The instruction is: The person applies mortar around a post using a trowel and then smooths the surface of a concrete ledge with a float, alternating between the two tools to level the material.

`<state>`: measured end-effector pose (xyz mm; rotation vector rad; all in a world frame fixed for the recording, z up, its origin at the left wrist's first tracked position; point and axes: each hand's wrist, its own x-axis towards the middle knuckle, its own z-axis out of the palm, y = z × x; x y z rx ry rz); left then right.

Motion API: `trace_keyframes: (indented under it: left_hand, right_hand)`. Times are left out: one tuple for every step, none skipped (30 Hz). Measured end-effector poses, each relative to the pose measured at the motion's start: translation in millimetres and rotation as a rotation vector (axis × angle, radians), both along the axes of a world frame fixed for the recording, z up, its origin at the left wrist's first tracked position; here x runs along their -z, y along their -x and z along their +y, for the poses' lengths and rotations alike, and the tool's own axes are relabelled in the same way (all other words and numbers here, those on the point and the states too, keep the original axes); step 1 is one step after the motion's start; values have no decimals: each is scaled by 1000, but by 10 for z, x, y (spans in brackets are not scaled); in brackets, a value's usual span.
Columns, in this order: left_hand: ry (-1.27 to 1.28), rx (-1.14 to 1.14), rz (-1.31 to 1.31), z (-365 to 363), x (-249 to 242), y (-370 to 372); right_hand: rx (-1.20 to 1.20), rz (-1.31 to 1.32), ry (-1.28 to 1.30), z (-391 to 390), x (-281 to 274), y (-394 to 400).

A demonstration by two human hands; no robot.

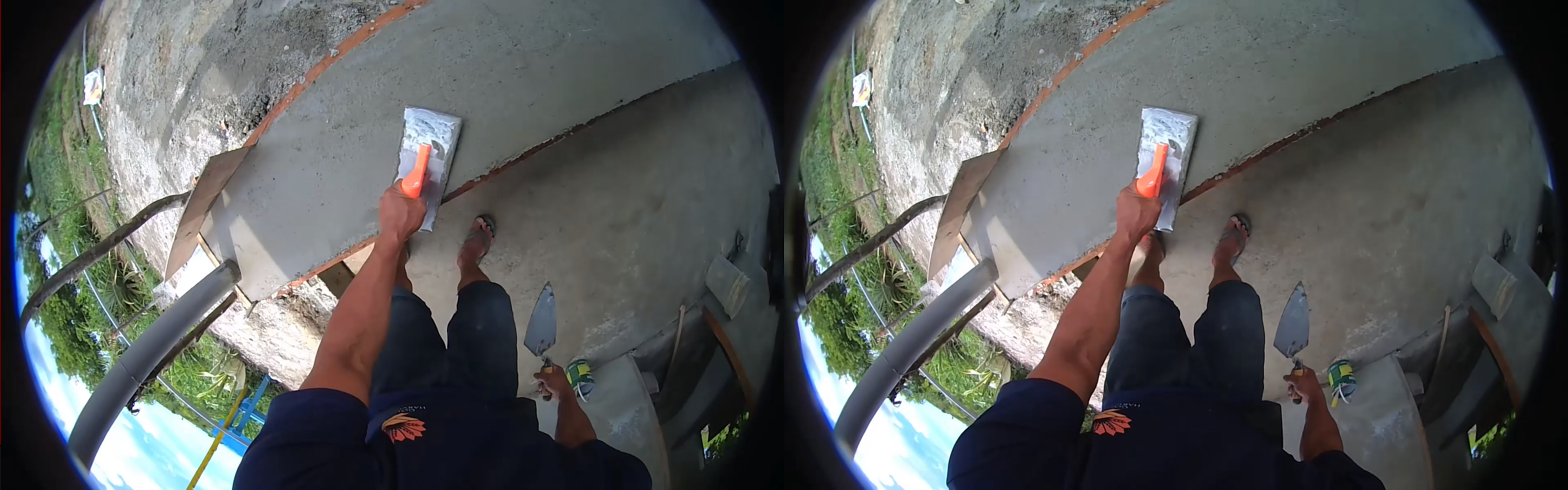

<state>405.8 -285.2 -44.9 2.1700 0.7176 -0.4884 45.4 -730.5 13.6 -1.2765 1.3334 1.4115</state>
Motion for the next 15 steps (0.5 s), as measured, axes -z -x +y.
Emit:
trace_keyframes:
  left_hand:
    - [15, 166, 44, -321, 167, -38]
    - [-2, 302, 84, -683, 0, -130]
    - [27, 392, 92, -896, -90, -184]
    - [57, 479, 102, -1020, -158, -233]
    - [55, 409, 42, -1003, -217, -226]
    - [53, 335, -13, -893, -264, -200]
    - [51, 259, -63, -731, -325, -168]
    - [59, 124, -60, -441, -434, -144]
    - [81, 18, -158, -19, -218, -38]
    - [27, -42, -207, 427, -154, 22]
    - [28, -184, -222, 867, -67, 74]
    - [15, -355, -192, 1174, -189, 29]
    - [132, -533, -195, 1457, -268, -12]
    - [72, -562, -153, 1767, -229, -48]
    - [12, -591, -106, 2009, -168, -76]
  right_hand:
    - [-7, 0, -12, -26, 25, -32]
    - [-12, -9, -11, -43, 11, -60]
    - [-22, -19, -8, -90, -25, -110]
    - [-36, -27, -1, -153, -57, -181]
    - [-36, -48, 9, -216, -117, -233]
    - [-5, -73, 31, -297, -113, -235]
    - [23, -93, 51, -389, -108, -206]
    - [50, -110, 70, -460, -128, -172]
    - [51, -97, 87, -501, -160, -175]
    - [55, -89, 106, -529, -183, -205]
    - [59, -81, 125, -551, -190, -233]
    - [78, -76, 120, -584, -182, -228]
    - [97, -69, 118, -624, -176, -211]
    - [116, -58, 118, -638, -185, -232]
    - [115, -25, 150, -559, -274, -382]
